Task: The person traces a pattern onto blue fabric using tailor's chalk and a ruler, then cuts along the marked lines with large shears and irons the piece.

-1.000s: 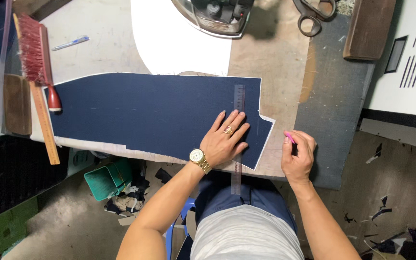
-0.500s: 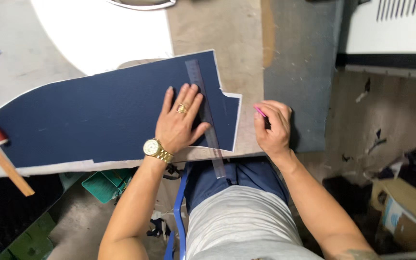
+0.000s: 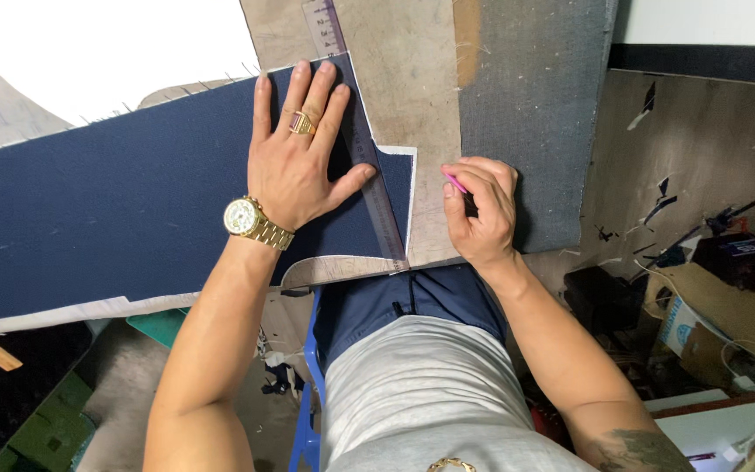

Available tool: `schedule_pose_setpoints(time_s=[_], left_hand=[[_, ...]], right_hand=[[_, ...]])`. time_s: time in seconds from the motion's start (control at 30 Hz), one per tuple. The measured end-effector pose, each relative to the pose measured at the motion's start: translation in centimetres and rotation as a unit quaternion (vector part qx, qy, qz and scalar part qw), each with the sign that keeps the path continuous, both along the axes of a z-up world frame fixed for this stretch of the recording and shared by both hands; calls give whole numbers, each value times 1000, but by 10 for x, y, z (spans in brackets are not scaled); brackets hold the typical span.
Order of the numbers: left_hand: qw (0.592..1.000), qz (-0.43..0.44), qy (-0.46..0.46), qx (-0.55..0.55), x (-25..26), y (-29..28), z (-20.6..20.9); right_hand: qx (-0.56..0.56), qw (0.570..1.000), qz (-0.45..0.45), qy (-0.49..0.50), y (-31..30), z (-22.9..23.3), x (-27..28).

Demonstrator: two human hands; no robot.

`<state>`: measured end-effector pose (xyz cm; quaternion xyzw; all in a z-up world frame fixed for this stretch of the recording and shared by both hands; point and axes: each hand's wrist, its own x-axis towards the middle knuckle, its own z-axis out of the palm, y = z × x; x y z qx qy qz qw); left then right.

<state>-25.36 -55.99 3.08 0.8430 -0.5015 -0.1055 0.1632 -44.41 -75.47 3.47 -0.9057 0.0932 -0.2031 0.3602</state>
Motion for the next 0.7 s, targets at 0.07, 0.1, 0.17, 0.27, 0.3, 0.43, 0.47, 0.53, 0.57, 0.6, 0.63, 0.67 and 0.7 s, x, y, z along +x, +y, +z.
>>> schedule_pose_setpoints(time_s=[0.07, 0.1, 0.17, 0.27, 0.3, 0.43, 0.47, 0.53, 0.57, 0.6, 0.63, 0.67, 0.7], left_hand=[[1000, 3, 5, 2, -1, 1, -2], [1000, 4, 6, 2, 0, 0, -4], [1000, 5, 9, -4, 1, 0, -4], [1000, 4, 12, -12, 2, 1, -4], [1000, 1, 12, -16, 2, 1, -4], [1000, 7, 16, -20, 3, 0, -4], [1000, 5, 16, -22, 3, 0, -3], [1000, 5, 17, -24, 3, 0, -3], [1000, 4, 18, -24, 4, 0, -3], [1000, 4, 18, -25, 4, 0, -3], [999, 5, 20, -24, 4, 0, -3], [999, 4, 20, -27, 4, 0, -3], [999, 4, 20, -31, 4, 0, -2]], right_hand=[[10, 1000, 0, 4, 0, 1, 0], [19, 1000, -2, 4, 0, 1, 1], [32, 999, -2, 7, -1, 7, 5], [78, 997, -3, 11, -4, 17, 15], [109, 994, -3, 12, -5, 21, 19], [137, 990, -13, 27, -8, 21, 29], [136, 989, -29, 56, -9, 25, 33], [136, 986, -43, 87, -10, 29, 40], [159, 980, -51, 106, -11, 28, 42], [183, 973, -58, 126, -12, 28, 44], [184, 973, -57, 128, -13, 28, 47], [199, 968, -67, 136, -13, 27, 50], [214, 963, -77, 144, -14, 27, 52]])
